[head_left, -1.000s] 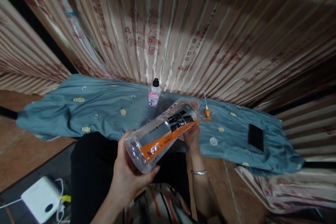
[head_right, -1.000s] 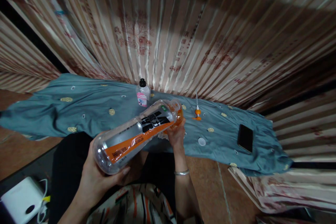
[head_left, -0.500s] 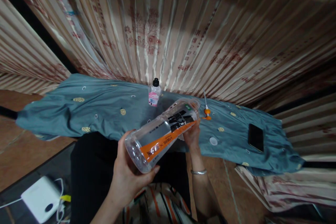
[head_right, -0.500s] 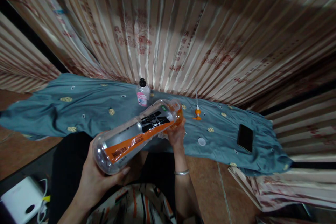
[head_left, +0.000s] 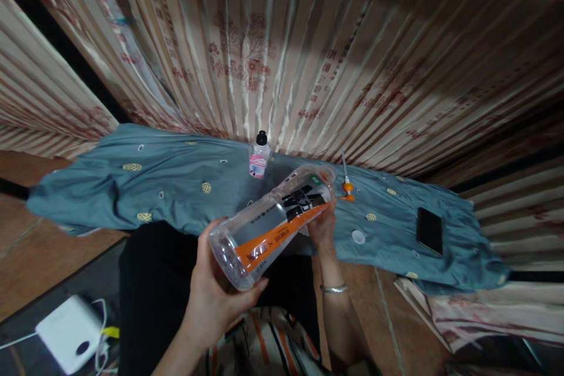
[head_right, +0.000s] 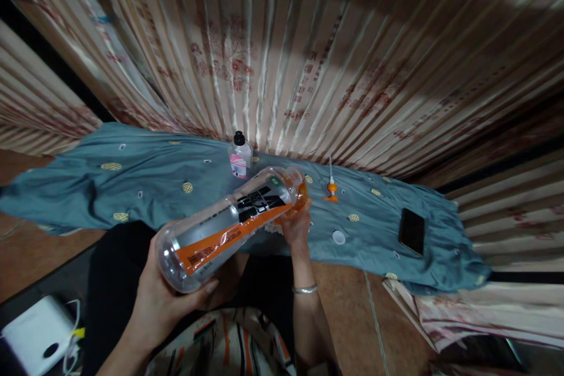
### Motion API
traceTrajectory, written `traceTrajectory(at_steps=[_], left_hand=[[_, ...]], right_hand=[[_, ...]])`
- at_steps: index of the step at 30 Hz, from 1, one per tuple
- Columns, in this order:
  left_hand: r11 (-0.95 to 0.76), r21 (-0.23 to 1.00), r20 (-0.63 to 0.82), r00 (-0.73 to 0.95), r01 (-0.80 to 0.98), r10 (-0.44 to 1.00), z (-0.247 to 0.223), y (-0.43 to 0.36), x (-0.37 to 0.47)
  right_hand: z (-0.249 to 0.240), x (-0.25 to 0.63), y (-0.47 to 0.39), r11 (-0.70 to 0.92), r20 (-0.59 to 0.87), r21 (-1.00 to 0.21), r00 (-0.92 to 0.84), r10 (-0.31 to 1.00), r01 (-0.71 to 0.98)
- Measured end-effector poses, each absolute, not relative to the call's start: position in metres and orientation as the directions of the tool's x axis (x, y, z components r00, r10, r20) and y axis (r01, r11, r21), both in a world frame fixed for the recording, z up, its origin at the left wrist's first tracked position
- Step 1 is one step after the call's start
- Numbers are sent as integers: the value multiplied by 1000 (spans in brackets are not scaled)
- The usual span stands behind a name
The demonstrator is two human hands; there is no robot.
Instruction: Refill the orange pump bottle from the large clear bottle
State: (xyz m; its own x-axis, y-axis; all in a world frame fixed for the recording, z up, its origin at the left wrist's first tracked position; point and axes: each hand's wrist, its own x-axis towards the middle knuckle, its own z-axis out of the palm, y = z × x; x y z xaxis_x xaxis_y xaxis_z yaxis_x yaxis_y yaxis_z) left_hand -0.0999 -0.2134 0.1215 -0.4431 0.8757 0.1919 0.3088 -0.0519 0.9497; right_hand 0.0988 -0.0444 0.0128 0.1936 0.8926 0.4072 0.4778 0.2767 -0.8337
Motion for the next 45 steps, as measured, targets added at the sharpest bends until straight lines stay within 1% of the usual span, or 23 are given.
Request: traceTrajectory(at_steps=[2, 6, 10, 15, 17, 21, 23, 25, 30, 32, 35, 38, 42, 45], left_hand=[[-57, 941, 203, -421, 334, 884, 122, -214, -100], [-30, 962, 168, -502, 272, 849, 124, -214, -96], [-30, 948, 182, -464, 317, 867, 123, -214, -97], [-20, 943, 177, -448, 333, 876, 122, -213, -103], [-19, 948, 168, -448, 317, 878, 124, -213, -101], [-7, 970, 133, -508, 243, 851, 128, -214, -93], [-11, 971, 136, -514, 239, 847, 128, -214, -93], [-21, 965, 152, -499, 260, 853, 126, -214, -95], [-44, 945, 179, -401, 324, 898, 122, -213, -103], [-41, 952, 178, -437, 304, 882, 123, -213, -101], [-31, 962, 165, -489, 271, 856, 126, -213, -96], [-16, 964, 145, -475, 264, 868, 129, -213, -92], [-28, 968, 154, -502, 249, 851, 128, -214, -93], [-45, 954, 181, -449, 298, 875, 124, -214, -98]], right_hand=[[12, 99, -44, 292, 426, -825, 193, 884, 484], [9, 100, -44, 272, 407, -832, 199, 891, 484], [8, 100, -44, 237, 363, -855, 207, 909, 461], [8, 100, -44, 261, 384, -855, 208, 900, 448], [9, 100, -44, 262, 386, -856, 211, 898, 446], [11, 98, -44, 276, 397, -853, 209, 894, 443], [12, 98, -44, 283, 405, -846, 199, 892, 451], [12, 99, -44, 278, 402, -845, 198, 894, 457], [9, 100, -44, 233, 354, -865, 210, 912, 444], [8, 100, -43, 227, 347, -869, 213, 914, 440], [9, 99, -44, 258, 379, -859, 212, 901, 442], [12, 98, -44, 296, 412, -848, 194, 890, 440], [14, 99, -44, 276, 396, -847, 193, 898, 454], [13, 99, -44, 271, 390, -846, 186, 902, 459]])
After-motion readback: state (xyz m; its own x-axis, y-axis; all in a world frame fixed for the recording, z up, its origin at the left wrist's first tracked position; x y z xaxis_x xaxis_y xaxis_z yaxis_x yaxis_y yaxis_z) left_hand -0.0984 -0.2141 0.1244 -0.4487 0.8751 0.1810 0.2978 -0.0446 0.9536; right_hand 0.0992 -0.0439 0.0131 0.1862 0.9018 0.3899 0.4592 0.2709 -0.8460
